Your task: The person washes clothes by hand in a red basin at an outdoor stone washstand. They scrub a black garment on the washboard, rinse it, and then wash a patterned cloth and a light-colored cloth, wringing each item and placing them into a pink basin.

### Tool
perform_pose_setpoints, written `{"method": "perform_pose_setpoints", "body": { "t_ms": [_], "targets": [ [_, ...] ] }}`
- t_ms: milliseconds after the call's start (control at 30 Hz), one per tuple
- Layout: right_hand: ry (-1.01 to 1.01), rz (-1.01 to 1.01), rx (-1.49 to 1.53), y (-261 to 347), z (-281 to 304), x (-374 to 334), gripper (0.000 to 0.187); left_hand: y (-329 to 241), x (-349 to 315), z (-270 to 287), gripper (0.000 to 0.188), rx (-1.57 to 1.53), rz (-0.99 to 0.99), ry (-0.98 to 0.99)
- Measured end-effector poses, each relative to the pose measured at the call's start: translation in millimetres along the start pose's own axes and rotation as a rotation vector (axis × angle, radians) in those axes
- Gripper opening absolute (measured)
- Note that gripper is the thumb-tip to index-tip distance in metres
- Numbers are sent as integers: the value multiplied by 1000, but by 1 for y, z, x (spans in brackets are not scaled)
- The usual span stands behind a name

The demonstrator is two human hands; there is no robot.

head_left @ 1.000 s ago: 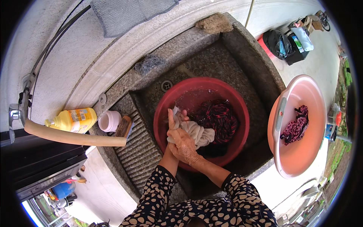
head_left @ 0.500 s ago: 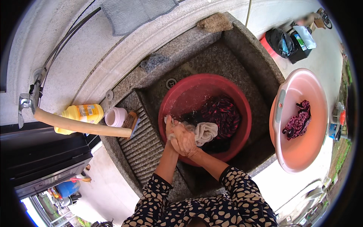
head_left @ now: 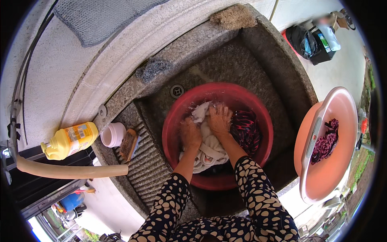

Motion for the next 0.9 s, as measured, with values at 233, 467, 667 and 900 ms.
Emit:
{"method": "perform_pose_setpoints", "body": {
  "t_ms": [233, 467, 667, 900],
  "targets": [
    [108, -8, 340, -21, 30, 22, 22, 10, -8, 12, 28, -195, -270, -151],
    [-35, -116, 891, -8, 123, -2, 20, -51, -56, 80, 22, -982, -482, -131],
    [-135, 122, 765, 27, 284, -12, 23, -99, -98, 185, 23, -894, -762, -162],
    [-210, 398, 883, 55, 432, -41, 23, -170, -185, 316, 19, -797, -1007, -224]
  ]
}}
Point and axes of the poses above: each hand's wrist, its own x-axis towards the middle knuckle, its own z-axis out of the back of the hand, y = z × x, the point moved 3 cm from there along x, towards the middle knuckle, and after that the axes turned 12 degrees about y, right-handed, at the moved point
